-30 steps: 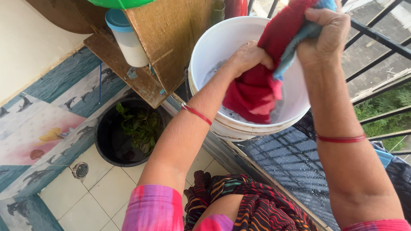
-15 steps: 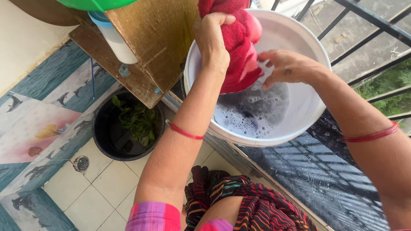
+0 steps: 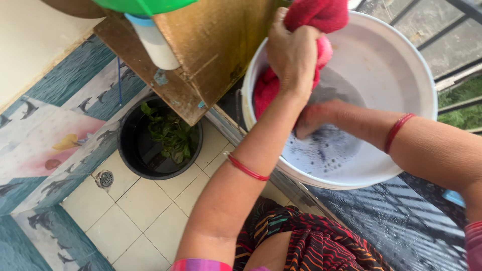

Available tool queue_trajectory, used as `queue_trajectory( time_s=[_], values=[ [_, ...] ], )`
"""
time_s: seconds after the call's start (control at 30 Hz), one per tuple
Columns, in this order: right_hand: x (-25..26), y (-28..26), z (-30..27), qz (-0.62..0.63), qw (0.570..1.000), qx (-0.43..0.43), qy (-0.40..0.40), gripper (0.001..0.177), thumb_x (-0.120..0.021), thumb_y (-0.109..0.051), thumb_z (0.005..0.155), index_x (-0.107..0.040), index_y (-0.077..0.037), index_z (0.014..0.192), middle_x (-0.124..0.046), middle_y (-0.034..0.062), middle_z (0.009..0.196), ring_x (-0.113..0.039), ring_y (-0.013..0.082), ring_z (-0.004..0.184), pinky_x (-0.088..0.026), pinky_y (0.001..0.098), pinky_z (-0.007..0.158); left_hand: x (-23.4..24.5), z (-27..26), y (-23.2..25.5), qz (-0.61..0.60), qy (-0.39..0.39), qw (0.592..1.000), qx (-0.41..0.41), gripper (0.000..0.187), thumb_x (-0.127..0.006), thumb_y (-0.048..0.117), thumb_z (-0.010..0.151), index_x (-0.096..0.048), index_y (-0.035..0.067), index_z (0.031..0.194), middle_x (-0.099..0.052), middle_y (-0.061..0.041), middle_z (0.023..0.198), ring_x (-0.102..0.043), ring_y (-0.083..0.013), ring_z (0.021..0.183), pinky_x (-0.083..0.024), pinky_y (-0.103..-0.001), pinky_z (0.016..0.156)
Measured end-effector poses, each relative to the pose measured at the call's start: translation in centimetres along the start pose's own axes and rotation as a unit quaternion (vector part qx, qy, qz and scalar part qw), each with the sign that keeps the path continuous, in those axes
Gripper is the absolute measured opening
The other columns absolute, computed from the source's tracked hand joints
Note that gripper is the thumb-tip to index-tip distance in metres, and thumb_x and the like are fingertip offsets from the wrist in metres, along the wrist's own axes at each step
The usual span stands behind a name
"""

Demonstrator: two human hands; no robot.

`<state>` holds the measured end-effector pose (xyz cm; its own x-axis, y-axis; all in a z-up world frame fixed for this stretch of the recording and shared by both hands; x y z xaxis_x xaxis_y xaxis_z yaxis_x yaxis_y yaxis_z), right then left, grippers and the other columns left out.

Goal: The person washes a red cloth by hand in a bucket of soapy water and then scrubs it on a ledge using a blue block of soap.

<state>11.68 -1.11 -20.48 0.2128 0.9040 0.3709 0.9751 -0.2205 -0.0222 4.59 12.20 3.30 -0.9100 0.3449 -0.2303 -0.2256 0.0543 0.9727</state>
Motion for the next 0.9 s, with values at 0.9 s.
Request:
queue_trajectory(
  time_s=[0.9],
  values=[
    [5.4,6.4,-17.6,0.099,0.944,0.007,0.313,0.068,-0.088,-0.027,0.063,-0.07,-0.016,0.128,-0.077,0.0118,0.114,-0.073,0.0289,0.105,-0.055,0.0403,0.092,-1.7,0.6,-2.0,-0.001,-0.078,0.996,0.045,0.037,-0.072,0.006,0.059,-0.072,0.005,0.096,-0.08,-0.012,0.093,-0.075,-0.0265,0.089,-0.055,-0.035,0.087]
  ],
)
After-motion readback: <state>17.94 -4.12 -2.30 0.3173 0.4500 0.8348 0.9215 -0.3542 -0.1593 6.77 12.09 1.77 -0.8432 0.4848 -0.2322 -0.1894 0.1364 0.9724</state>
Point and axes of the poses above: each hand's wrist, its own z-axis towards the middle knuckle, its own x-axis out of the back of the hand, y = z × x, the point moved 9 cm from there along z, towards the middle knuckle
